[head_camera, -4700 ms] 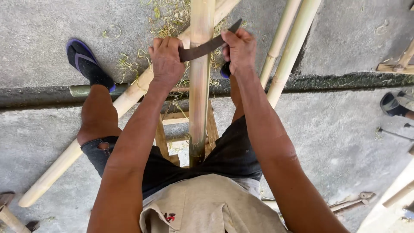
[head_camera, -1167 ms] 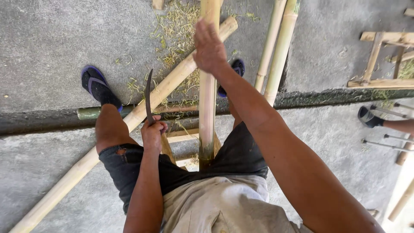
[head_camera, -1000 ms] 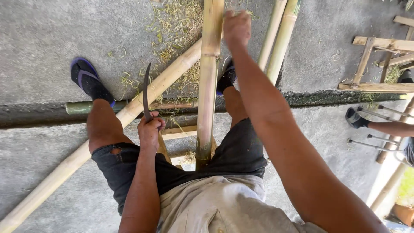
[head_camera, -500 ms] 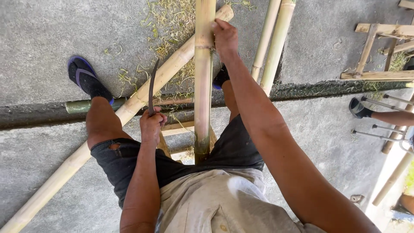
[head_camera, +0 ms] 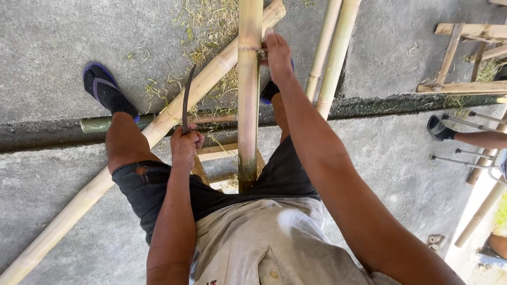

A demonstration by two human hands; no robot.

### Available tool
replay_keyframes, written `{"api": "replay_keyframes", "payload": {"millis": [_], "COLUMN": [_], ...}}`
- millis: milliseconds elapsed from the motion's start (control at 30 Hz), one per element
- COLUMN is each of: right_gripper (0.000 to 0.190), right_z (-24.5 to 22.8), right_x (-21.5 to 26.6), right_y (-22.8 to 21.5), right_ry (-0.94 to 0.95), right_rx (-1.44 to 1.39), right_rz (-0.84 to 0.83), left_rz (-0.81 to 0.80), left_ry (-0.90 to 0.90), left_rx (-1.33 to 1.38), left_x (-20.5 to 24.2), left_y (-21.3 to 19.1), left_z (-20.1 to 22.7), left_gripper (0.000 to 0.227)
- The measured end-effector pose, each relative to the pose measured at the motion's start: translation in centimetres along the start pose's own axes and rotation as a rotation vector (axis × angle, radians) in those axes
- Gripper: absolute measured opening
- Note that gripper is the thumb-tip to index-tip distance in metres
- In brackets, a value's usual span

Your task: Shaving and smoothing a bamboo pole using a curved parang or drawknife.

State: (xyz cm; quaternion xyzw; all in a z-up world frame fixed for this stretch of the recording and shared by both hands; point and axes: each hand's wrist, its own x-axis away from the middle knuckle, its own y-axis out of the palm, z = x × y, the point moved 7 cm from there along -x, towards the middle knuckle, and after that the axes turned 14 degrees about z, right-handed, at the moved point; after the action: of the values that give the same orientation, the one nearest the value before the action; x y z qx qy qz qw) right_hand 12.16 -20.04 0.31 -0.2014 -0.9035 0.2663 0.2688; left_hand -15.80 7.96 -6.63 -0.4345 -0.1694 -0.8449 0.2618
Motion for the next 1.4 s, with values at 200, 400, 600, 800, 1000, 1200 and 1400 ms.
{"api": "replay_keyframes", "payload": {"millis": [200, 400, 600, 800, 1000, 1200, 1400], "right_gripper": [0.061, 0.070, 0.070, 0.070, 0.069, 0.072, 0.071], "right_z": [5.9, 14.3, 14.0, 14.3, 15.2, 16.2, 18.8], "right_x": [14.0, 21.0, 23.0, 23.2, 22.0, 20.8, 20.2], "right_y": [-1.9, -1.9, -3.3, -3.5, -3.3, -2.0, -0.5], "right_ry": [0.069, 0.123, 0.050, 0.062, -0.047, 0.262, 0.450], "right_rx": [-0.038, -0.037, 0.154, 0.311, 0.187, -0.328, -0.414], "right_rz": [-0.399, -0.326, -0.203, -0.201, -0.222, -0.531, -0.570], "left_rz": [-0.015, 0.039, 0.142, 0.102, 0.103, 0.116, 0.177], "left_ry": [0.084, 0.114, 0.101, 0.069, 0.113, 0.052, -0.041], "left_rx": [-0.044, -0.057, -0.088, -0.096, -0.191, -0.201, -0.188], "left_x": [-0.9, -1.2, 2.2, 4.9, 7.0, 3.3, 2.0], "left_y": [-0.6, -1.1, -2.3, -3.6, -2.1, -2.0, -0.6], "left_z": [-1.5, -2.0, 0.1, -2.0, -1.1, -2.1, -1.9], "left_gripper": [0.030, 0.032, 0.025, 0.029, 0.032, 0.031, 0.026]}}
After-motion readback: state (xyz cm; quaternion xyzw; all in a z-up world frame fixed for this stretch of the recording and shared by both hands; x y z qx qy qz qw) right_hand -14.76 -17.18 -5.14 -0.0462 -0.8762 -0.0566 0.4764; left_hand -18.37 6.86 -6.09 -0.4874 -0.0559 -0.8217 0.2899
